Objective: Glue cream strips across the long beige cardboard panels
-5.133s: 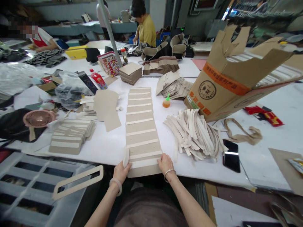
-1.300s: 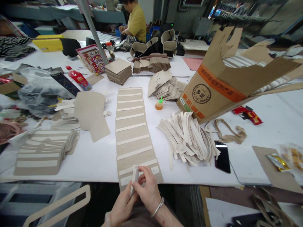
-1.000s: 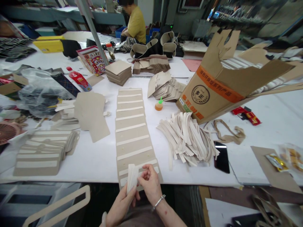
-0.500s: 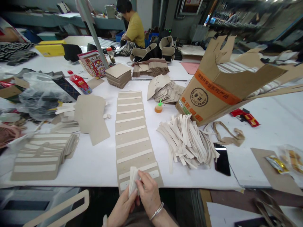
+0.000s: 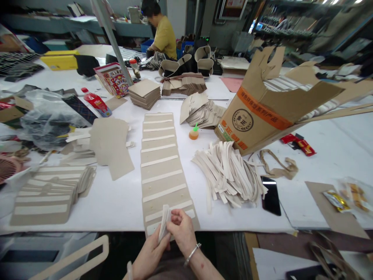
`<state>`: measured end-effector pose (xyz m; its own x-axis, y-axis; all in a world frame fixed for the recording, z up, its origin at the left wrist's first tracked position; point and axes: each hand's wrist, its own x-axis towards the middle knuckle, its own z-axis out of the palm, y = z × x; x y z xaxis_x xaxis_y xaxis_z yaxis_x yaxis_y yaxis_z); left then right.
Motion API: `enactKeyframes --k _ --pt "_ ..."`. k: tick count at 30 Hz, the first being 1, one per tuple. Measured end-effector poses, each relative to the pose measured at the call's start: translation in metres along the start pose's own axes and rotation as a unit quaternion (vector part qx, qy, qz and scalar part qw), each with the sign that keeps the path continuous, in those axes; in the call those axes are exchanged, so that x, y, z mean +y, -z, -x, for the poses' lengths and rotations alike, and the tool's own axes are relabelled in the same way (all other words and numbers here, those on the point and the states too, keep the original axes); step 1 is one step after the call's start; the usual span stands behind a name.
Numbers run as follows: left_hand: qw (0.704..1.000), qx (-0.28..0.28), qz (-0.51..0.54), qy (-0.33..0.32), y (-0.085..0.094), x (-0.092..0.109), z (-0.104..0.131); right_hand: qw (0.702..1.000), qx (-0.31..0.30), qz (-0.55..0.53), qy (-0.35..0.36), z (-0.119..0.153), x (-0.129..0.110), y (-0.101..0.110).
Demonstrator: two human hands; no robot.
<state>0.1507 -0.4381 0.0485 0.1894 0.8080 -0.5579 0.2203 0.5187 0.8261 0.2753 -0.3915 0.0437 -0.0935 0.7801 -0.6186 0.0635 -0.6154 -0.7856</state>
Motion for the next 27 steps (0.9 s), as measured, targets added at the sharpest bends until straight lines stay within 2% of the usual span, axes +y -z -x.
enactKeyframes --k 5,9,16,21,27 --pt "0.991 -0.020 0.124 0.051 -0.004 0.002 -0.001 0.997 -0.033 -0.065 -0.032 0.005 -0.005 -0.001" --pt "0.984 -0.025 0.165 0.064 -0.003 -0.003 -0.002 0.995 -0.038 -0.083 -0.035 0.005 -0.003 -0.001" --pt "0.978 -0.023 0.185 0.091 0.000 -0.005 -0.003 0.994 -0.061 -0.086 -0.036 0.006 -0.004 0.000" --pt "0.977 -0.029 0.184 0.100 0.004 0.004 -0.001 0.993 -0.067 -0.089 -0.045 0.008 -0.006 0.001" --pt "0.988 0.008 0.131 0.078 0.003 0.014 0.000 0.996 -0.048 -0.068 -0.019 0.006 -0.003 0.003"
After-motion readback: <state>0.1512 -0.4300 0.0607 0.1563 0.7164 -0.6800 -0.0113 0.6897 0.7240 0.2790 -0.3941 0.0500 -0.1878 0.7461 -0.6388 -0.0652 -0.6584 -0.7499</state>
